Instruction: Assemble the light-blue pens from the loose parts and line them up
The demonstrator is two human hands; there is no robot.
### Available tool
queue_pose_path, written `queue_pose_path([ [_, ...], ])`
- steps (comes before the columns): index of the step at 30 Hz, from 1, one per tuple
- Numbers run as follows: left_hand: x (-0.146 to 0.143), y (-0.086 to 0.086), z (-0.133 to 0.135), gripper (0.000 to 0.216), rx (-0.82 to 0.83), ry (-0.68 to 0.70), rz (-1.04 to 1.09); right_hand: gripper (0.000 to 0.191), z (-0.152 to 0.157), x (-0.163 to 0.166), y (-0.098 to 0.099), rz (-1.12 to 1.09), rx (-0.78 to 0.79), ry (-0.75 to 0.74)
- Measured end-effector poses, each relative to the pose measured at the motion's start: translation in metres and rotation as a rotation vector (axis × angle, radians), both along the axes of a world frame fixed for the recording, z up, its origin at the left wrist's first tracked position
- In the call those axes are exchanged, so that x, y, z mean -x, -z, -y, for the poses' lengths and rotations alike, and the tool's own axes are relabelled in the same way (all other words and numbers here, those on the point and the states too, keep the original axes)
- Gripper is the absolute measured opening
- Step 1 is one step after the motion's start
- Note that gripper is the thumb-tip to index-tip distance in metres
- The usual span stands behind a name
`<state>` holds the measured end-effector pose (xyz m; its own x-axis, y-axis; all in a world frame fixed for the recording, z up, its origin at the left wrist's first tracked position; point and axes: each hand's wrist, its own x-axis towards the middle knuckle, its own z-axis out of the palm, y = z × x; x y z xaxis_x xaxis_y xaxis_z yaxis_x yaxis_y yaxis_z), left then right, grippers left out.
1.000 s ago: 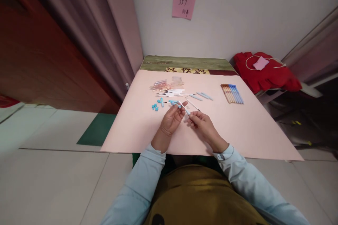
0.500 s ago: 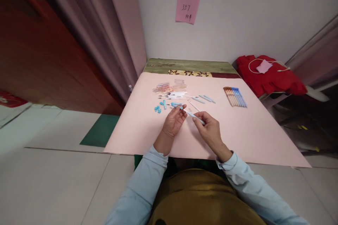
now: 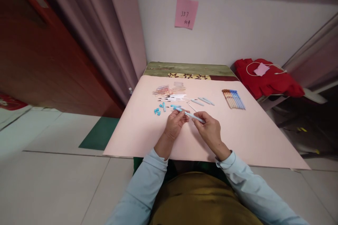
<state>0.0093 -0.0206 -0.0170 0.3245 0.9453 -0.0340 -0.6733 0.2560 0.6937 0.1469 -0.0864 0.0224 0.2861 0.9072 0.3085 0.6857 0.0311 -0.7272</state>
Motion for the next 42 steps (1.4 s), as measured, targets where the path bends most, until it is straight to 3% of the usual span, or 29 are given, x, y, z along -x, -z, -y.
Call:
queue_pose_path([
  [6,0.002,-0.001,-0.001,0.021,0.007,-0.018,0.002,0.023,-0.006,0.004,0.005,-0.181,-0.016,-0.006],
  [12,0.003,-0.005,-0.001,0.022,0.024,-0.019,-0.009,0.026,-0.009,0.008,0.009,-0.144,-0.034,-0.01],
  [17,0.004,-0.004,0.0,0.027,0.036,0.004,-0.039,0.031,-0.012,0.008,-0.001,-0.087,0.049,-0.001],
  [23,0.003,-0.005,0.0,0.03,0.022,-0.037,-0.077,0.055,-0.01,0.007,-0.004,-0.08,0.166,-0.104],
  [26,0.002,-0.005,-0.001,0.03,0.017,-0.058,-0.097,0.039,-0.009,0.006,0.003,-0.143,0.132,-0.118],
  [31,0.003,-0.004,-0.003,0.032,0.027,-0.064,-0.121,0.03,-0.008,0.001,0.008,-0.22,0.078,-0.114],
  [37,0.004,-0.001,-0.001,0.03,-0.024,-0.034,-0.156,0.057,-0.007,-0.002,0.006,-0.304,0.214,-0.19],
  [42,0.002,0.0,-0.001,0.029,-0.019,-0.036,-0.156,0.044,-0.004,-0.002,0.012,-0.232,0.127,-0.126],
])
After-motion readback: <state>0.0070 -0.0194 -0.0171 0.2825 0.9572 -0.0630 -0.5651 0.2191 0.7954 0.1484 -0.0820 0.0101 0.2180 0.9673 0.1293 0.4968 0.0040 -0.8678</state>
